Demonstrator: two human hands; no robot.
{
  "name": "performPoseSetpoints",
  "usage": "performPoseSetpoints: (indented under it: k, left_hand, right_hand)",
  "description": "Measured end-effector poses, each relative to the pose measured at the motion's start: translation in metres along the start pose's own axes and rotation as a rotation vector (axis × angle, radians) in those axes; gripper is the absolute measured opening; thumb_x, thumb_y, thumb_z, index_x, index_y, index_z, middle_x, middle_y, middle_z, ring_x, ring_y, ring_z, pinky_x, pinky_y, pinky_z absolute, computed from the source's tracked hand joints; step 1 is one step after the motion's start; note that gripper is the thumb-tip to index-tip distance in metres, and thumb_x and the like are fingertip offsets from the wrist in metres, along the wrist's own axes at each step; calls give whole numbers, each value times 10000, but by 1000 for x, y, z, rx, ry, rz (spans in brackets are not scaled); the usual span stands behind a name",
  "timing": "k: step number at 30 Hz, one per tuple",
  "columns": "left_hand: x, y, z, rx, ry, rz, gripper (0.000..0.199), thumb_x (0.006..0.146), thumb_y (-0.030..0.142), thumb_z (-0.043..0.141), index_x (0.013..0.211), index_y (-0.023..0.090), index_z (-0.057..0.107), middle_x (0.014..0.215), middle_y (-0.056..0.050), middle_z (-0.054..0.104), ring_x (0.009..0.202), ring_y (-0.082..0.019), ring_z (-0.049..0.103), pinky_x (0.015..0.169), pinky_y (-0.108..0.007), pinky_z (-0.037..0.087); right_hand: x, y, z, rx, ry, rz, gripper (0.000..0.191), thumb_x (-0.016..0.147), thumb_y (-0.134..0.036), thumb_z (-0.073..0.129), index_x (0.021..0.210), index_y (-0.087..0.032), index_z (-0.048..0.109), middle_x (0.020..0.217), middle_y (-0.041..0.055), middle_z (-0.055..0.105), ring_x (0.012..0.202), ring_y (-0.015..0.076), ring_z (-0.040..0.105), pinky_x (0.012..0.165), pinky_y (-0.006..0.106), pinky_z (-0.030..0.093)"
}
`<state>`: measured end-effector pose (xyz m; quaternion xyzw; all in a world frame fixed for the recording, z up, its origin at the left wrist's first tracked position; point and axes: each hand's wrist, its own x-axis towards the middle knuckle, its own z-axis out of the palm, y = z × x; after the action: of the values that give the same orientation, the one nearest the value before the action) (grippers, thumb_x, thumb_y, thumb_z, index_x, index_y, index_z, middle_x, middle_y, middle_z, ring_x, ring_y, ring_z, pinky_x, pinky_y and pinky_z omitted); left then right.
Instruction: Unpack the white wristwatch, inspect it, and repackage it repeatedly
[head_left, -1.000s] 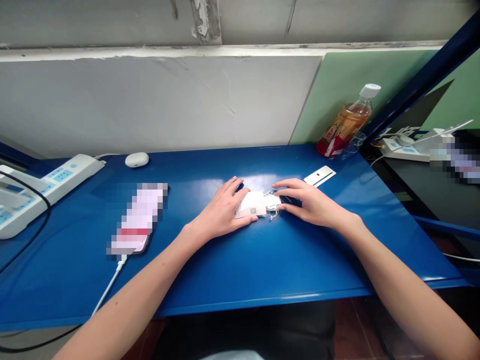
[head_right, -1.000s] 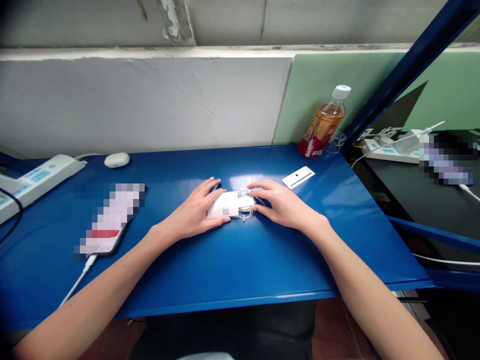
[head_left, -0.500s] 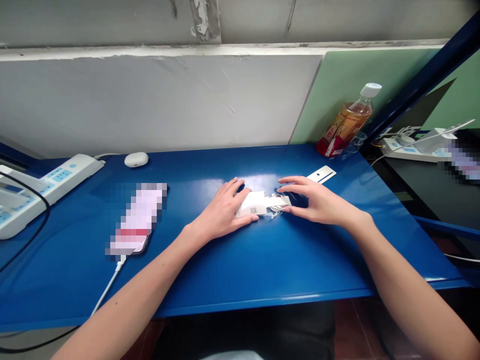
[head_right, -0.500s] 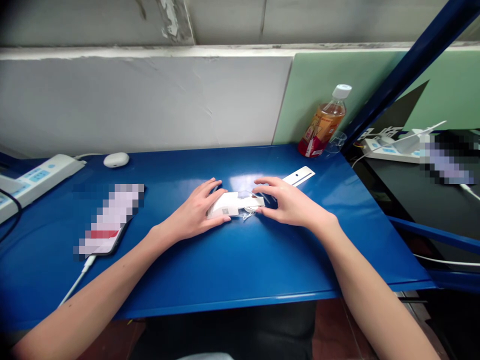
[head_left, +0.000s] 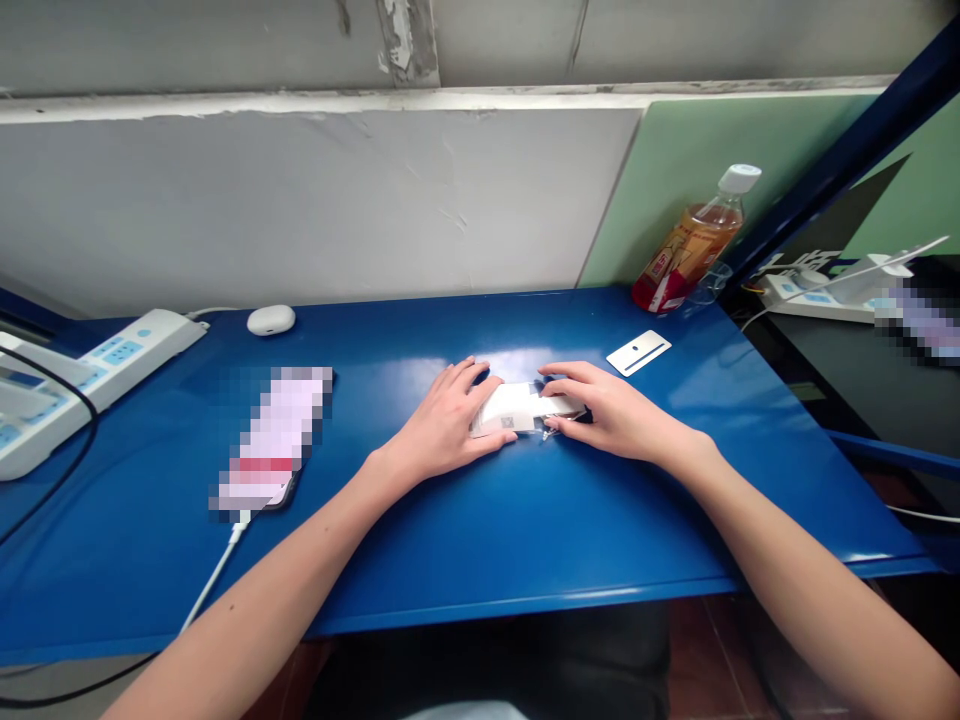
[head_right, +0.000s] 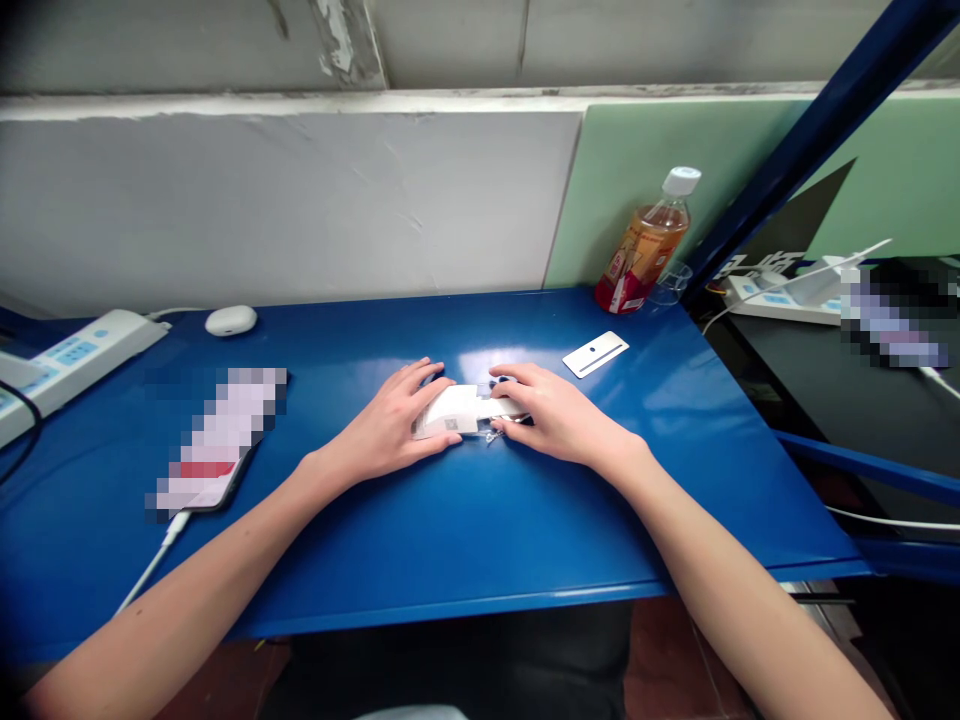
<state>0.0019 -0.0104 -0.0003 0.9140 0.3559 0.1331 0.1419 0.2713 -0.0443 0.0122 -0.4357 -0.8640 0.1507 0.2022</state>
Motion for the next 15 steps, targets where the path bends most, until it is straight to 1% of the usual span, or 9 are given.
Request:
performPoseSetpoints:
  k: [2,4,8,10,12,15]
  left_hand:
    - [0,1,-1,-13,-3,-12,589,887,572,623,1316,178,539,1483,-199,462,1459,-395,318,1163,-567,319]
    - [1,2,-3,-26,-10,-21,570,889,558,626,1296,166,556,1483,-206,462,1457,-398,320,1161,-564,324]
    - [0,2,-5,-43,-18,-40,593,885,565,630,1299,147,562,1485,-223,457,1461,-409,308,1156,-566,333]
    - [0,2,-5,-44,-24,-46,598,885,573,628,1300,148,563,1489,-221,452,1467,-407,296,1156,-564,334]
    - [0,1,-5,-43,-32,-50,591,886,579,624,1293,155,569,1491,-217,451,1470,-406,292,1153,-565,337]
    - [0,0,-4,-43,-36,-58,612,876,596,626,1300,158,566,1495,-218,446,1469,-407,294,1148,-569,342]
  right_hand:
    - [0,0,-3,-12,2,1,240,906,-304,628,1126,-217,666,1369,147,614,1208,317,623,988,478,533]
    - [0,2,-7,-25,-2,16,239,911,-301,616,1128,-210,663,1308,141,656,1153,306,654,958,450,540]
    - [-2,7,-14,-56,-18,63,249,908,-301,603,1130,-201,657,1095,105,736,948,278,707,809,390,546]
    - [-3,9,-18,-60,-11,70,244,908,-309,597,1116,-195,656,1044,95,737,866,256,700,746,364,531]
    - [-4,11,-23,-57,17,67,235,912,-319,591,1098,-193,657,1027,90,734,833,242,687,717,352,517]
    - [-6,13,-28,-40,97,67,210,911,-322,596,1072,-205,664,1026,83,738,851,242,687,733,356,517]
